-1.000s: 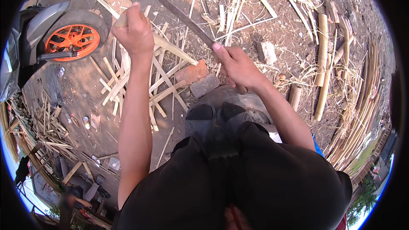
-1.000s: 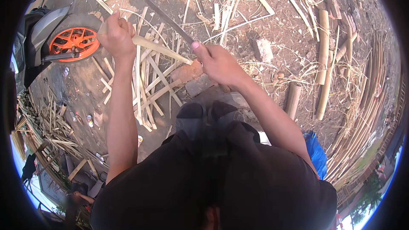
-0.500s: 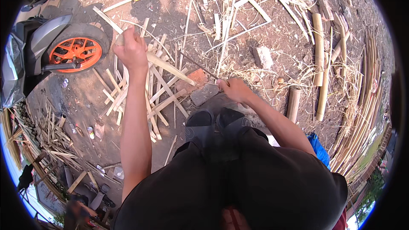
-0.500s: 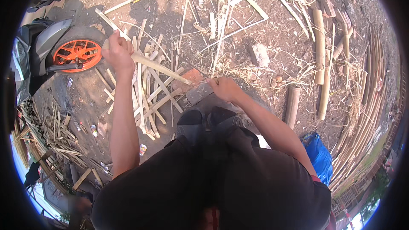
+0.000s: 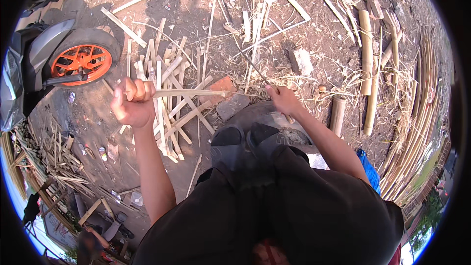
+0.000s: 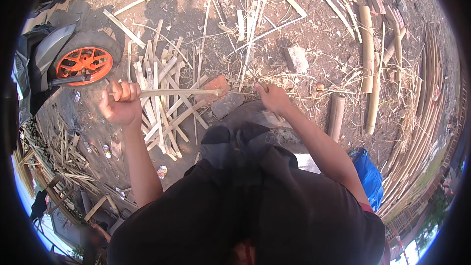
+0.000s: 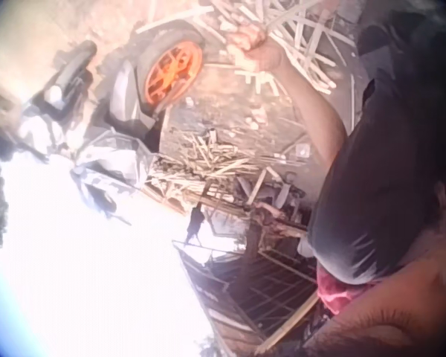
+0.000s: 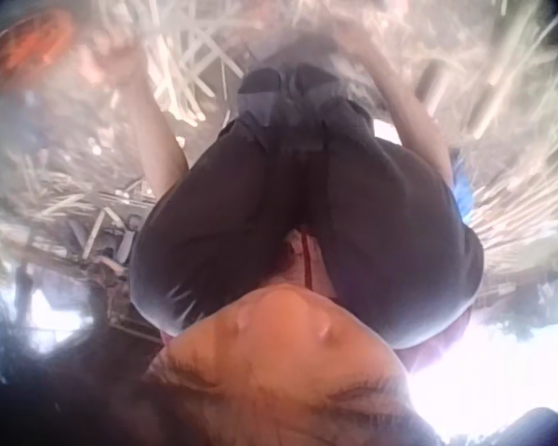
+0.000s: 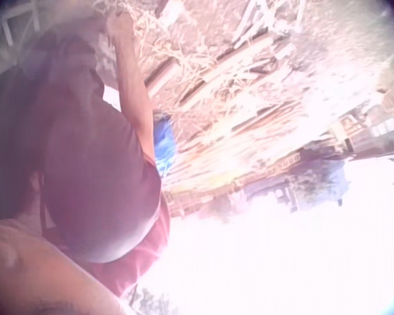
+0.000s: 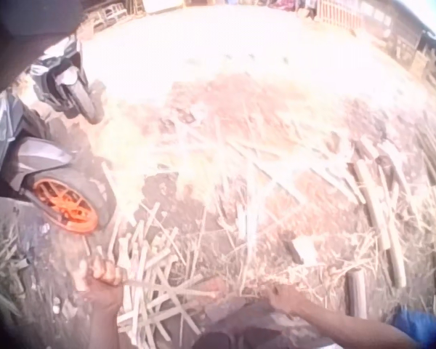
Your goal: The person shaves and strips thin pieces of bamboo with a knife while sitting on the ground.
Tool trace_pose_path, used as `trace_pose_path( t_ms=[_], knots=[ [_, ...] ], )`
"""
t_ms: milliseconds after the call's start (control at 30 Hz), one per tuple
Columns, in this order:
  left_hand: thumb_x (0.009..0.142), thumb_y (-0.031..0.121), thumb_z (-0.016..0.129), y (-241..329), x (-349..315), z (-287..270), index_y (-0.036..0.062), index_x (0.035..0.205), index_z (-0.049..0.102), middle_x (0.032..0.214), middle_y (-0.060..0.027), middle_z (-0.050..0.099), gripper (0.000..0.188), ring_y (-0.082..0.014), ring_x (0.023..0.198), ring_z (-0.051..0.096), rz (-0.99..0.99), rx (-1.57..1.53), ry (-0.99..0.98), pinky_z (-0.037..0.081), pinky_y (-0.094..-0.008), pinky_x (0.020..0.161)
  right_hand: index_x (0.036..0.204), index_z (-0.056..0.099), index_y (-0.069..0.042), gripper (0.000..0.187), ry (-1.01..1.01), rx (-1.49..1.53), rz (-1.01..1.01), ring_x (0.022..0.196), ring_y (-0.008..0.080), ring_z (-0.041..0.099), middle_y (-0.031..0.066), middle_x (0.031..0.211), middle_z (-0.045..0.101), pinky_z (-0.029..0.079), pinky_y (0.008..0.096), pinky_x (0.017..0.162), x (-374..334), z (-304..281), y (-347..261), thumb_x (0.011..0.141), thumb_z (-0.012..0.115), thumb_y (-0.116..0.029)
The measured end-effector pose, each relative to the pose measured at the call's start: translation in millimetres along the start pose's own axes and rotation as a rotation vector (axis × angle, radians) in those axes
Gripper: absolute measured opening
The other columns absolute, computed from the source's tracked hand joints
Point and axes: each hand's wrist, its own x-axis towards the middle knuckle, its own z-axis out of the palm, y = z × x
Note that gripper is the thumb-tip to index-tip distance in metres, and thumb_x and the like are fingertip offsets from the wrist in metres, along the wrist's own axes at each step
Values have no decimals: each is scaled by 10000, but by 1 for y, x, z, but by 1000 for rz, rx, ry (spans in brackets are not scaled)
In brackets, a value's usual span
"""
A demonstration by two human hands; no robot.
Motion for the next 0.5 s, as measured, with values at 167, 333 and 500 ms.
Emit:
trace_pose_path(
  t_ms=[167, 333, 500],
  knots=[
    [940, 541, 426, 10, -26, 0, 155, 646, 284, 535, 44, 185, 506, -110, 509, 116, 21, -30, -63, 170, -313, 545, 842, 647, 45, 621, 158, -336, -164, 818, 430, 686, 261, 779, 680, 526, 501, 767, -9, 13, 37, 978, 489, -540],
    [951, 510, 425, 9, -37, 2, 158, 637, 278, 537, 32, 208, 494, -112, 497, 144, 65, 2, 244, 178, -310, 529, 953, 631, 63, 563, 28, -301, -176, 890, 477, 653, 311, 869, 669, 503, 535, 798, -11, 20, 26, 987, 499, -484],
    [967, 473, 429, 3, -21, 45, 141, 673, 343, 583, 9, 303, 452, -125, 499, 244, 140, 111, 621, 252, -308, 529, 944, 627, 25, 466, -10, -147, -455, 741, 427, 644, 227, 741, 641, 487, 503, 711, -34, 34, -48, 1010, 512, -422]
  ],
)
